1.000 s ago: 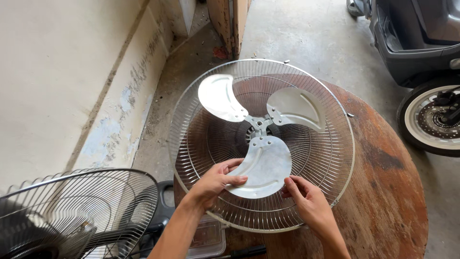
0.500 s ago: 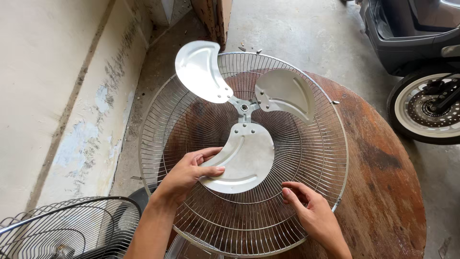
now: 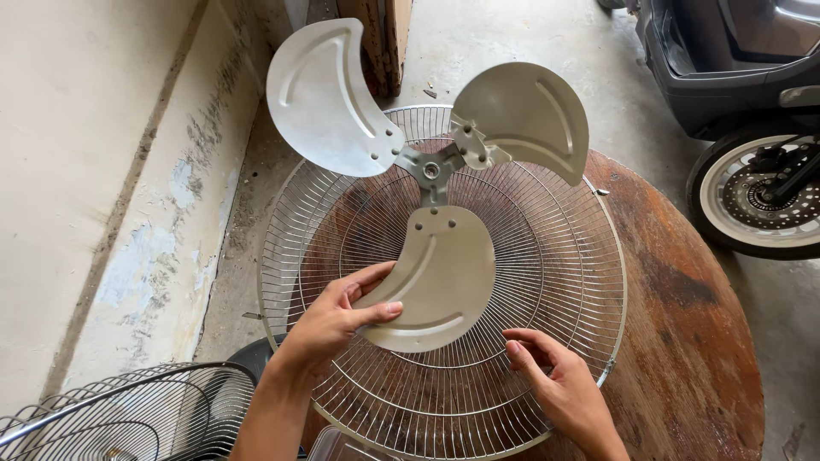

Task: The person uses a screwdriver to tighten the front grill of an electric fan, then picks up the fan blades and mounts them onto the fan motor shaft.

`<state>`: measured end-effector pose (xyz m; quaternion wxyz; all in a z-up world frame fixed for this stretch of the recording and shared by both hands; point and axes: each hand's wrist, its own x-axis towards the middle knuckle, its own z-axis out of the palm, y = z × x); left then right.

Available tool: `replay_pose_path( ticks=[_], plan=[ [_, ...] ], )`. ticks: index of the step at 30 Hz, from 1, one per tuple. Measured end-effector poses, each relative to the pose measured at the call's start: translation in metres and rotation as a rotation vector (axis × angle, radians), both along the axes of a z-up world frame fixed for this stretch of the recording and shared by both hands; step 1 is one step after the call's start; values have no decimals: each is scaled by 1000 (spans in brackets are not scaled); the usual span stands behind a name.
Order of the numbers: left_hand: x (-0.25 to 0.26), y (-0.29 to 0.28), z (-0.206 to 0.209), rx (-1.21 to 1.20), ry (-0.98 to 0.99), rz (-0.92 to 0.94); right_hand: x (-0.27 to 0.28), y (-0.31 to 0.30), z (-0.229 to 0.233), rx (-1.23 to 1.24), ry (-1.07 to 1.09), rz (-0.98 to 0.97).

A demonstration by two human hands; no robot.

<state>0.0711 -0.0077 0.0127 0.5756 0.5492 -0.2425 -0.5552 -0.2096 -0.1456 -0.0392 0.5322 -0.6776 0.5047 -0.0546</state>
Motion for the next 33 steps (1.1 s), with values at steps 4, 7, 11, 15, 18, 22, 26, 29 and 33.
replay_pose_path(
  ticks=[4, 7, 11, 15, 18, 22, 26, 29, 33],
  plan=[
    [-13, 5, 3, 18, -34, -17, -3, 2, 1, -52, -153, 8],
    [-23, 12, 5, -30, -28, -29, -6, 4, 0, -145, -283, 8],
    [-35, 24, 10, -66, -47, -31, -10, 10, -1, -224, -392, -33],
    [-53, 40, 16, -87, -78, -20, -17, 23, 3, -291, -384, -19],
    [-65, 55, 20, -110, -108, -31, -23, 39, 6, -146, -631, -10],
    [-85, 76, 21, -136, -65, -4, -30, 57, 4, -165, -648, 3],
    [-112, 104, 12, -145, -72, 39, -53, 121, -26, -480, -620, -166],
    [-128, 125, 8, -119, -152, 83, -71, 167, -53, -801, -666, 66],
    [-152, 151, 2, -109, -200, 125, -88, 205, -81, -1114, -475, 406]
  ],
)
